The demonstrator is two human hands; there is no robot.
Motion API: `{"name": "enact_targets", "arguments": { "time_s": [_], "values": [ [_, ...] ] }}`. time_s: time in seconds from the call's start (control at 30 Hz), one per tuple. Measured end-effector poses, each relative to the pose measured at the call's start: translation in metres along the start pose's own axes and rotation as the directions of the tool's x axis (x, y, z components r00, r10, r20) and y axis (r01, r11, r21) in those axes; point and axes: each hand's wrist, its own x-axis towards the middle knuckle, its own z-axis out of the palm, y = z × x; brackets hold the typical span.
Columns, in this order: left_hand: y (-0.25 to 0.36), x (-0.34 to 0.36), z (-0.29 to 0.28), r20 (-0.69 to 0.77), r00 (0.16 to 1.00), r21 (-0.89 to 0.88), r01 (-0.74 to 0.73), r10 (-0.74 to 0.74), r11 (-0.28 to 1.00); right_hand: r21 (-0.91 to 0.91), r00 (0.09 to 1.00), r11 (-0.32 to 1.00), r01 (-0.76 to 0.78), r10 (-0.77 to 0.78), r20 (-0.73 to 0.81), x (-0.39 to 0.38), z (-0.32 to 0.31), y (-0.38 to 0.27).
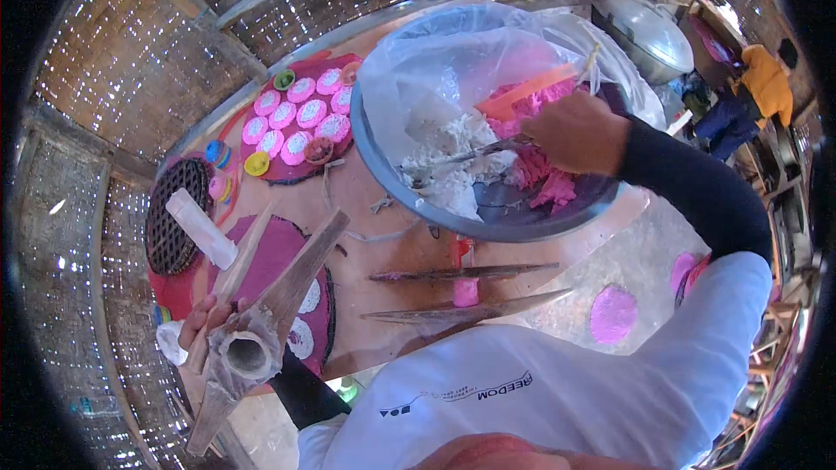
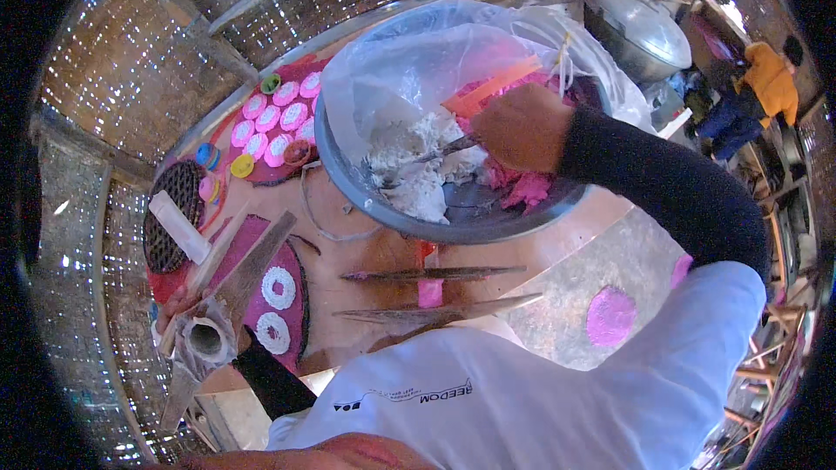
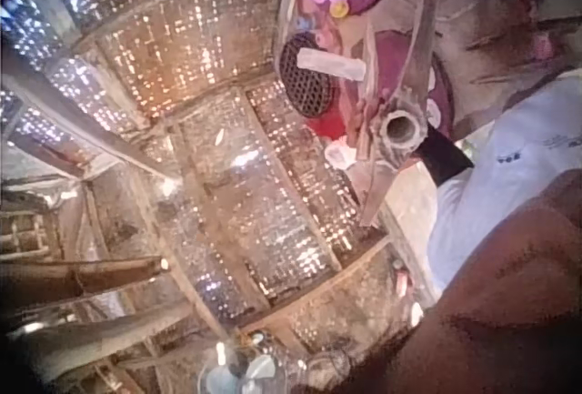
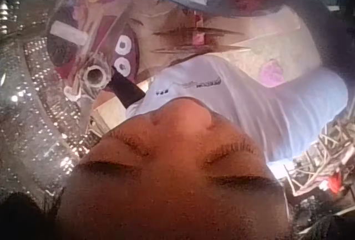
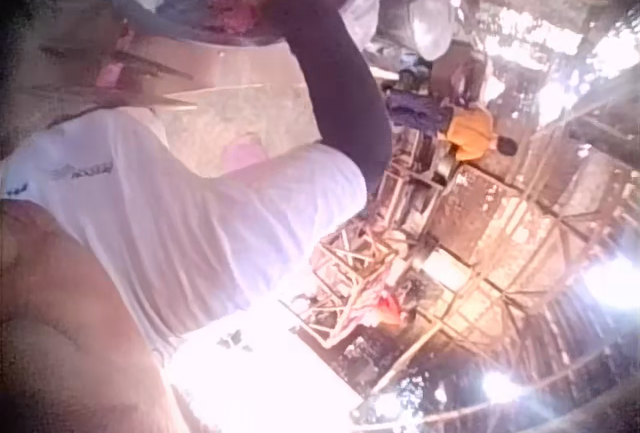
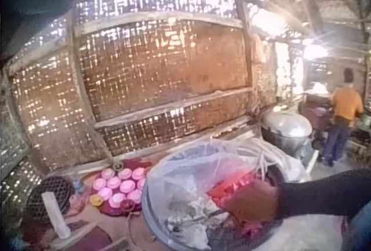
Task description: The person prepares decorative food items by applying white and pink paste to a wooden base and circular molds using a spatula.
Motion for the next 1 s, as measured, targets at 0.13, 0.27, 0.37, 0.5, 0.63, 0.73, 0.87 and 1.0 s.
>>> {"name": "enact_targets", "arguments": {
  "time_s": [0.13, 0.27, 0.37, 0.5, 0.63, 0.73, 0.87, 1.0],
  "values": [
    [0.037, 0.002, 0.026, -0.25, 0.851, 0.044, 0.487, -0.463, 0.872, -0.054, 0.992, 0.991, -0.121, 0.12, -0.027, -0.011, -0.015, 0.003],
    [0.048, 0.004, 0.025, -0.279, 0.806, 0.072, 0.56, -0.522, 0.825, -0.162, 0.99, 0.987, 0.013, -0.036, -0.139, -0.01, 0.01, 0.029],
    [0.052, 0.006, 0.024, -0.285, 0.784, 0.1, 0.597, -0.552, 0.796, -0.185, 0.999, 0.983, -0.015, 0.009, -0.032, -0.002, 0.01, 0.035],
    [0.056, 0.01, 0.022, -0.285, 0.774, 0.12, 0.614, -0.566, 0.78, -0.155, 0.999, 0.988, 0.023, -0.029, -0.034, 0.017, 0.059, 0.044],
    [0.059, 0.011, 0.024, -0.299, 0.759, 0.124, 0.632, -0.579, 0.765, 0.052, 0.996, 0.995, 0.089, -0.09, 0.003, 0.034, 0.074, 0.037],
    [0.061, 0.015, 0.023, -0.31, 0.75, 0.121, 0.64, -0.584, 0.759, 0.166, 0.988, 0.978, 0.129, -0.142, 0.069, 0.042, 0.083, 0.034],
    [0.057, 0.019, 0.026, -0.333, 0.726, 0.097, 0.661, -0.601, 0.744, 0.206, 0.979, 0.97, 0.125, -0.154, 0.134, 0.033, 0.078, 0.026],
    [0.051, 0.029, 0.023, -0.36, 0.676, 0.047, 0.701, -0.643, 0.711, 0.247, 0.974, 0.959, 0.14, -0.178, 0.14, 0.02, 0.06, 0.033]
  ]
}}
